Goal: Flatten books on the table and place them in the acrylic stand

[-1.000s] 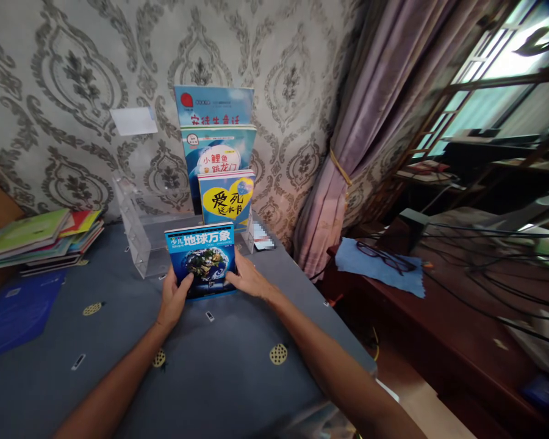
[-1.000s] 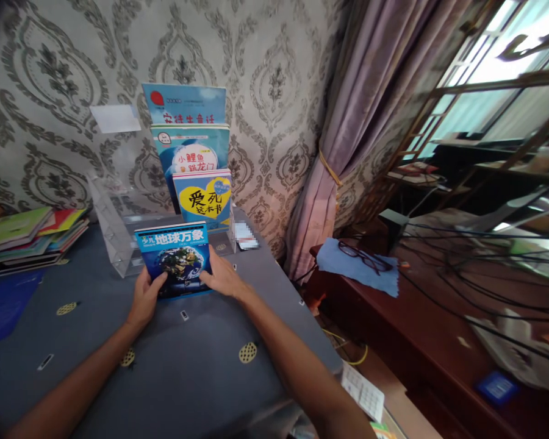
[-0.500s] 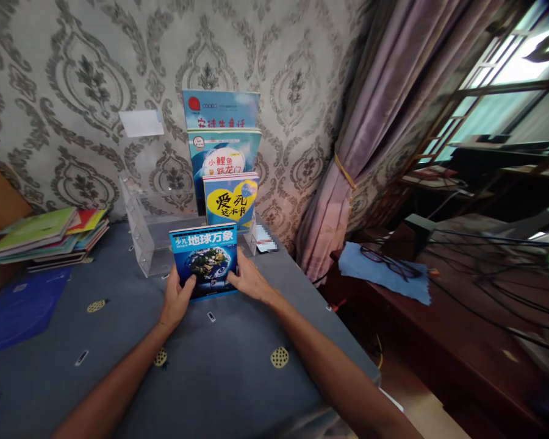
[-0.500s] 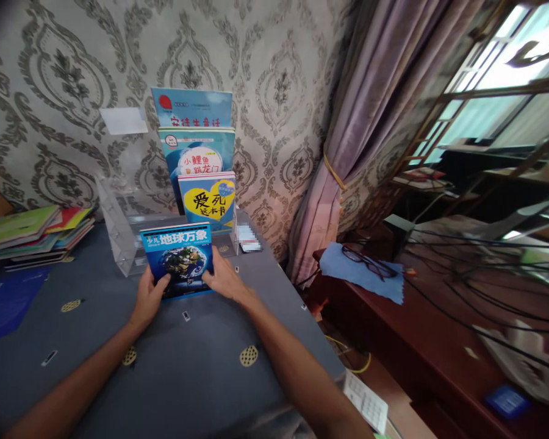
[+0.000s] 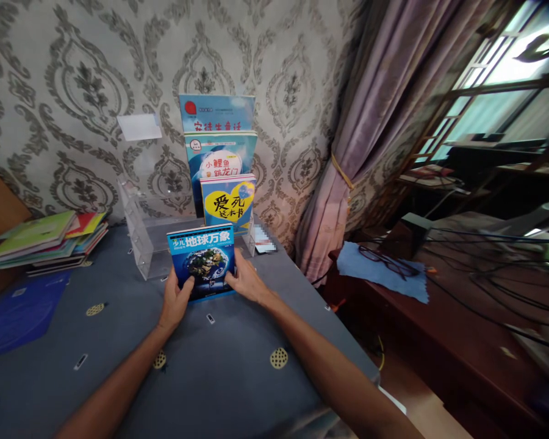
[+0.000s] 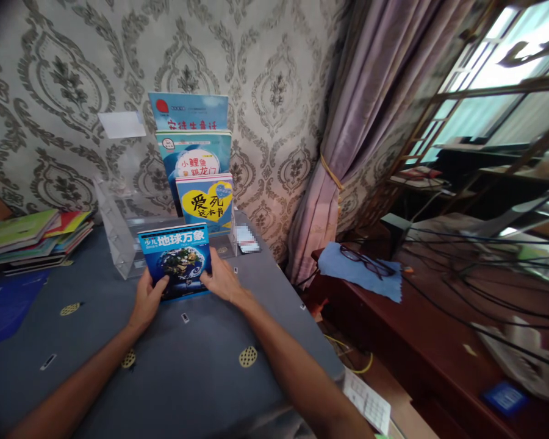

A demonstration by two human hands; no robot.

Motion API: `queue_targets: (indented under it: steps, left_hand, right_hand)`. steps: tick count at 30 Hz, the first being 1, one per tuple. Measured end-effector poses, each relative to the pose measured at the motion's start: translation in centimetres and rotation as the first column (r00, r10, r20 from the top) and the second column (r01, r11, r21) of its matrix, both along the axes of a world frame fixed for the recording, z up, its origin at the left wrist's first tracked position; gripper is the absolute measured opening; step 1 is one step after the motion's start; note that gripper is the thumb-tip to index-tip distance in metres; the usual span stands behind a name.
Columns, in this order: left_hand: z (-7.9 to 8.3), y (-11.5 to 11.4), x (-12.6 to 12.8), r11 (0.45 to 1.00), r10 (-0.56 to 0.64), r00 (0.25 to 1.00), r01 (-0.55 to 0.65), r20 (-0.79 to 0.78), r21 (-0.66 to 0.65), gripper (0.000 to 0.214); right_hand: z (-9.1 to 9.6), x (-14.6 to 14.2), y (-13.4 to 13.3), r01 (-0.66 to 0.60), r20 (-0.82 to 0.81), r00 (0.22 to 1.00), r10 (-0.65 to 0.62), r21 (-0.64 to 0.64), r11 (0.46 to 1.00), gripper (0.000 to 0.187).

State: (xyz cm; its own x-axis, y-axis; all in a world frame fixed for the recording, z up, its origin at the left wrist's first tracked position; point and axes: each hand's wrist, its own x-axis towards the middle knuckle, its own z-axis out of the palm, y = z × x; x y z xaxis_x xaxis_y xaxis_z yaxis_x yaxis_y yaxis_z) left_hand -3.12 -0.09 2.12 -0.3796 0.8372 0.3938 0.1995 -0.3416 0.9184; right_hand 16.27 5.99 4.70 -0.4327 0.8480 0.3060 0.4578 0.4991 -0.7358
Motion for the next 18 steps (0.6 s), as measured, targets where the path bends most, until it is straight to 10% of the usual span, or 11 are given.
queue_targets:
  steps: [18]
  left_hand:
    - [-0.15,0.17,-0.10,0.996,0.072,0.946,-0.084,-0.317,-0.025,0.040]
  right_hand:
    - [-0.47,0.26,0.77,0.047,-0.008,0.999,-0.046,0.128,0.991,0.042]
